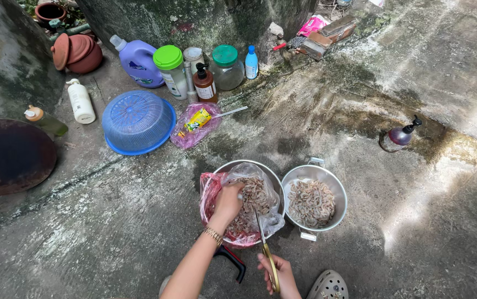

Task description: The person picks up small shrimp from a plastic bag, trims them with a pair of scissors, and places them into a metal pot.

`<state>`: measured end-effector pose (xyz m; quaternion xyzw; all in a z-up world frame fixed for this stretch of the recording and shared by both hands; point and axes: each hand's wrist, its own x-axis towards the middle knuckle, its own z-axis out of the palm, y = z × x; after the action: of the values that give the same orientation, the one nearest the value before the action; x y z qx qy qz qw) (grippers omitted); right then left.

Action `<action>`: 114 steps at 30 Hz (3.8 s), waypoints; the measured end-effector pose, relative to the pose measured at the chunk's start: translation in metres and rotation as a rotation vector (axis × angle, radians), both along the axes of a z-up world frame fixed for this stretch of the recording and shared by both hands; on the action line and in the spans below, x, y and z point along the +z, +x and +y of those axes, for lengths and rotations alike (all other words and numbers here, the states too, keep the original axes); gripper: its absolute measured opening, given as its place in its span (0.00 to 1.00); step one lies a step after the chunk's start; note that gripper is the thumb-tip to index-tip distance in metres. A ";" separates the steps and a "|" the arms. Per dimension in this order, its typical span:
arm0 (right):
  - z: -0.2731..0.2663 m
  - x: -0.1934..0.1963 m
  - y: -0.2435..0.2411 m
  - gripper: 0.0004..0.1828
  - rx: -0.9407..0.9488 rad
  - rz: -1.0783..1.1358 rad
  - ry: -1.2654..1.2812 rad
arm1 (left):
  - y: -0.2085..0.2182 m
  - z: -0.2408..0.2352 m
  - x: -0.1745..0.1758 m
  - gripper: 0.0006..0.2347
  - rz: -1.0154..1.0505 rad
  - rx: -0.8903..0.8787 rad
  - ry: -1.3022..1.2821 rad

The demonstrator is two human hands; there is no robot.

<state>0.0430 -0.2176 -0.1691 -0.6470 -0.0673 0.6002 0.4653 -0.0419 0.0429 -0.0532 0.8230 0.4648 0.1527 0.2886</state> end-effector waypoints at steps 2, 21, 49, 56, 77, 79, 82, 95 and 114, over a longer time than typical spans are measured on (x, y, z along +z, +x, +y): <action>-0.001 -0.009 -0.001 0.25 -0.003 -0.028 -0.053 | 0.028 0.022 -0.028 0.17 0.086 0.008 -0.055; -0.001 -0.035 0.007 0.23 -0.035 -0.052 -0.068 | 0.099 0.055 -0.080 0.09 0.291 -0.195 -0.150; 0.004 0.041 -0.014 0.26 0.375 -0.023 0.178 | -0.099 -0.050 -0.030 0.08 -0.805 0.393 -0.797; 0.013 0.056 -0.019 0.29 0.376 -0.051 0.128 | -0.100 -0.056 -0.044 0.06 -0.740 0.332 -0.862; 0.011 0.043 -0.017 0.28 0.335 -0.008 0.041 | -0.105 -0.048 -0.015 0.07 -0.702 0.335 -0.877; 0.011 0.040 -0.019 0.29 0.335 -0.007 0.015 | -0.078 -0.049 0.007 0.08 -0.751 0.243 -0.839; 0.010 0.036 -0.022 0.30 0.333 -0.016 0.012 | -0.025 -0.057 0.037 0.08 -0.820 0.042 -0.885; 0.009 0.034 -0.020 0.29 0.313 0.003 0.041 | 0.018 0.010 -0.003 0.16 0.129 0.047 -0.092; 0.011 0.031 -0.008 0.27 0.252 0.068 0.095 | -0.065 -0.008 -0.026 0.13 -0.540 0.246 -0.377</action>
<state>0.0350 -0.2064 -0.1377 -0.5900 -0.1608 0.6716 0.4182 -0.1066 0.0348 -0.0789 0.6229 0.4874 0.3102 0.5274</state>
